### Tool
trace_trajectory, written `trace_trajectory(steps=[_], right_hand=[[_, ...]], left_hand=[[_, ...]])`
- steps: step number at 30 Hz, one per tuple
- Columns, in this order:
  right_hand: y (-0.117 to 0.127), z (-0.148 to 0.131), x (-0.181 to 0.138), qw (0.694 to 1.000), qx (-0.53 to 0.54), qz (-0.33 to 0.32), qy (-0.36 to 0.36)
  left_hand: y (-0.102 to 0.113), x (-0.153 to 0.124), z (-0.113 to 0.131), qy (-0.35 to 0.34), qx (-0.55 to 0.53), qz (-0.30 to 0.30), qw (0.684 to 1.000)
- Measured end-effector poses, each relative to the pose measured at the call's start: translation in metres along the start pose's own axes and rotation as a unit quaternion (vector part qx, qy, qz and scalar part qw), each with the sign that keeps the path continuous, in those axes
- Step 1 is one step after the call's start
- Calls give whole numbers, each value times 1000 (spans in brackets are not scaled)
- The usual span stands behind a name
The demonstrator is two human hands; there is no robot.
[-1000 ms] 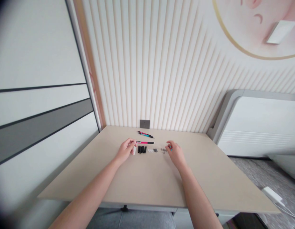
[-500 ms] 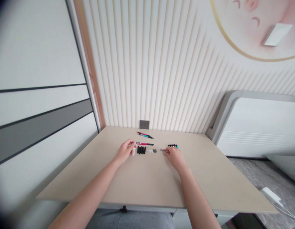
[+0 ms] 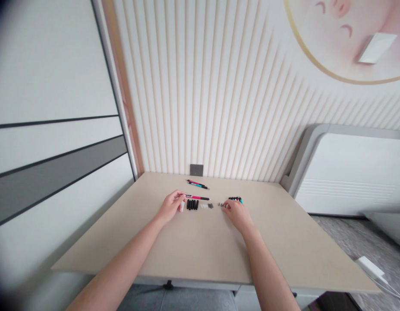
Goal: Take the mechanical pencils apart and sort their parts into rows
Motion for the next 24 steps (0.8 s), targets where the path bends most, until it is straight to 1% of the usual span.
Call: trace_trajectory(steps=[2, 4, 6, 7, 8, 11, 13, 14, 16, 19, 22, 24], right_hand=[[10, -7, -2, 997, 33, 53, 41], [19, -17, -4, 988, 75, 111, 79], [21, -30, -7, 977, 118, 141, 108], [18, -38, -8, 973, 137, 139, 123], [13, -46, -9, 970, 156, 123, 138], [-9, -64, -10, 969, 185, 35, 158], [-21, -68, -10, 974, 169, -2, 150], [-24, -68, -9, 977, 155, -4, 147], [-25, -66, -7, 981, 126, 15, 146], [-21, -65, -7, 983, 84, 63, 150], [-15, -70, -10, 980, 29, 99, 171], [-13, -76, -13, 976, -10, 112, 188]], left_hand=[[-1, 0, 0, 1, -6, -4, 1000], [-3, -1, 1, 6, -16, -13, 1000], [-7, -3, 2, 11, -26, -29, 999], [-9, -3, 3, 11, -31, -38, 999], [-11, -4, 4, 10, -35, -46, 998], [-15, -6, 7, -5, -40, -60, 997], [-15, -8, 9, -15, -30, -62, 998], [-15, -9, 11, -20, -19, -63, 998], [-15, -11, 13, -26, 7, -68, 997], [-14, -13, 16, -28, 45, -74, 996], [-13, -13, 16, -24, 66, -73, 995], [-13, -12, 15, -20, 65, -79, 995]])
Point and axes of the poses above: each hand's wrist, its own x-axis towards the middle knuckle, its own y-axis out of the back of the hand, z = x × y, the point moved 6 cm from there along x, towards the middle knuckle, and after that the axes turned 4 degrees about x, right-handed, at the moved point
